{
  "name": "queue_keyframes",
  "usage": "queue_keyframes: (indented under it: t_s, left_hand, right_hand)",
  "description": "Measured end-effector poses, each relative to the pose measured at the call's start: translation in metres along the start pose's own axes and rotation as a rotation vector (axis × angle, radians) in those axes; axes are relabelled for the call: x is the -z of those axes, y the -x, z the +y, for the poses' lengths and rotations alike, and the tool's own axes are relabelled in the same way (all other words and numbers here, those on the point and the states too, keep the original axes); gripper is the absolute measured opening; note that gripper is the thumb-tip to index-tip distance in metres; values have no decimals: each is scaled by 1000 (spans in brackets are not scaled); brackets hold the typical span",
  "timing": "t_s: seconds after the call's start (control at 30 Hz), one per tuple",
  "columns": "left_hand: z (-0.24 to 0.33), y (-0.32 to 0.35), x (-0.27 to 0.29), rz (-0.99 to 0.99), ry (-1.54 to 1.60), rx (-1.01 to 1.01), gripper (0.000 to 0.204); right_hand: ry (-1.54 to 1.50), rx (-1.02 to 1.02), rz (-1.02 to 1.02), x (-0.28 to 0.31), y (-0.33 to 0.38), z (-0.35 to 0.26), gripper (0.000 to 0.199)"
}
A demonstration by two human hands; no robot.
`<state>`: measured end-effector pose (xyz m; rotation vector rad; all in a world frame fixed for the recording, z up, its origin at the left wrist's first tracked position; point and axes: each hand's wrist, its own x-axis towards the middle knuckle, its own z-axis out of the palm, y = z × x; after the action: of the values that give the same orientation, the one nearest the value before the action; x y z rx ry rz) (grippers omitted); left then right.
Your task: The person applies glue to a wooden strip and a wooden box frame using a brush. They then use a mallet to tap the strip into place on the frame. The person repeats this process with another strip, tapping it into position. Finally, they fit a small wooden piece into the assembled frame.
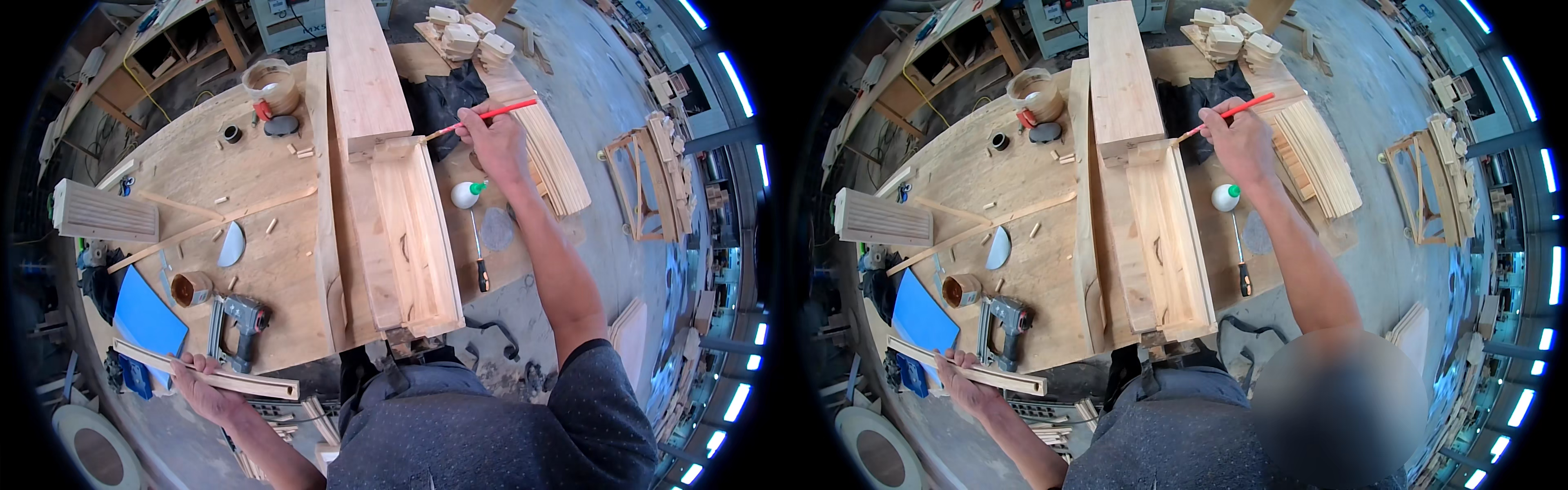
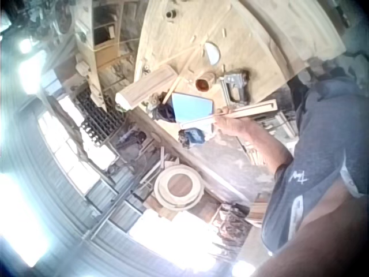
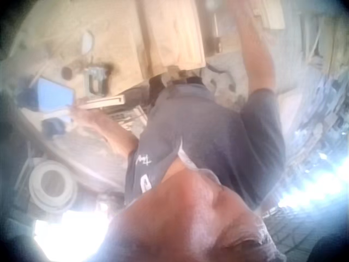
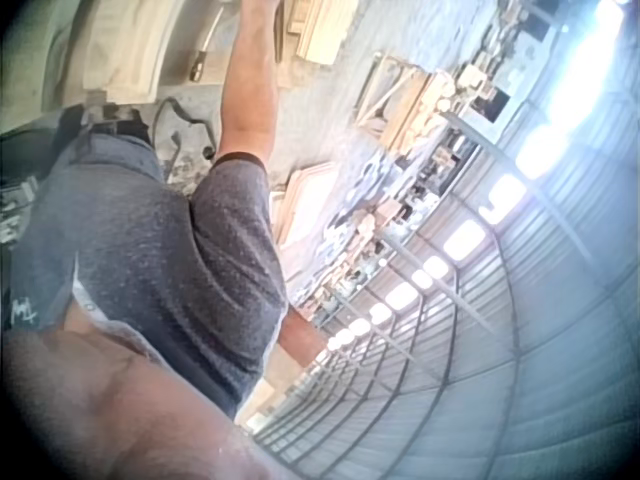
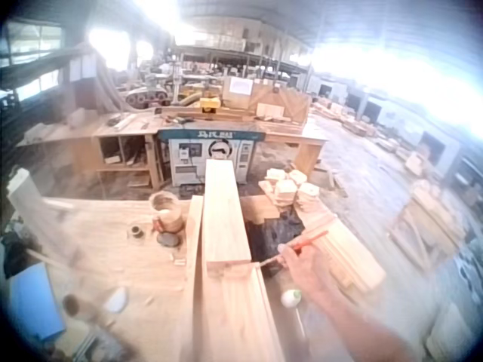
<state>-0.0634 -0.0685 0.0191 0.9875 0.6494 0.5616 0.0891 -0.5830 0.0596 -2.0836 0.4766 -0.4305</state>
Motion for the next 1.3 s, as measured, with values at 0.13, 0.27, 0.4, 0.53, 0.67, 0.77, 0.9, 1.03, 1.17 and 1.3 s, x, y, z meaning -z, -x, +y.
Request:
queue_keyframes:
  t_s: [0.13, 0.27, 0.4, 0.53, 0.67, 0.77, 0.9, 1.03, 1.17, 1.3]
  left_hand:
    - [0, 3, -8, 5, -15, 5, 30]
    - [1, 4, -10, 17, -21, -2, 30]
    - [2, 5, -13, 26, -33, 2, 31]
    - [4, 5, -14, 30, -42, -1, 30]
    - [5, 7, -15, 63, -44, -10, 30]
    - [4, 5, -11, 49, -36, -13, 31]
    - [4, 7, -10, 46, -35, -20, 33]
    - [6, 9, -9, 31, -34, -20, 34]
    - [5, 5, -6, 33, -34, -22, 34]
    - [7, 10, -9, 45, -44, -15, 34]
  right_hand:
    - [-33, -1, 18, -4, -8, 0, 26]
    - [-35, 3, 17, -6, -11, -2, 27]
    - [-9, 51, -12, -12, -20, -3, 26]
    - [-69, 128, -60, -17, -32, -2, 26]
    - [34, 153, -128, -16, -36, -9, 18]
    - [65, 151, -109, -20, -39, -9, 19]
    - [161, 162, -74, -24, -47, -14, 23]
    - [205, 165, -37, -26, -60, -6, 25]
    - [243, 148, 6, -22, -68, 2, 26]
    - [219, 51, 20, -16, -66, 4, 30]
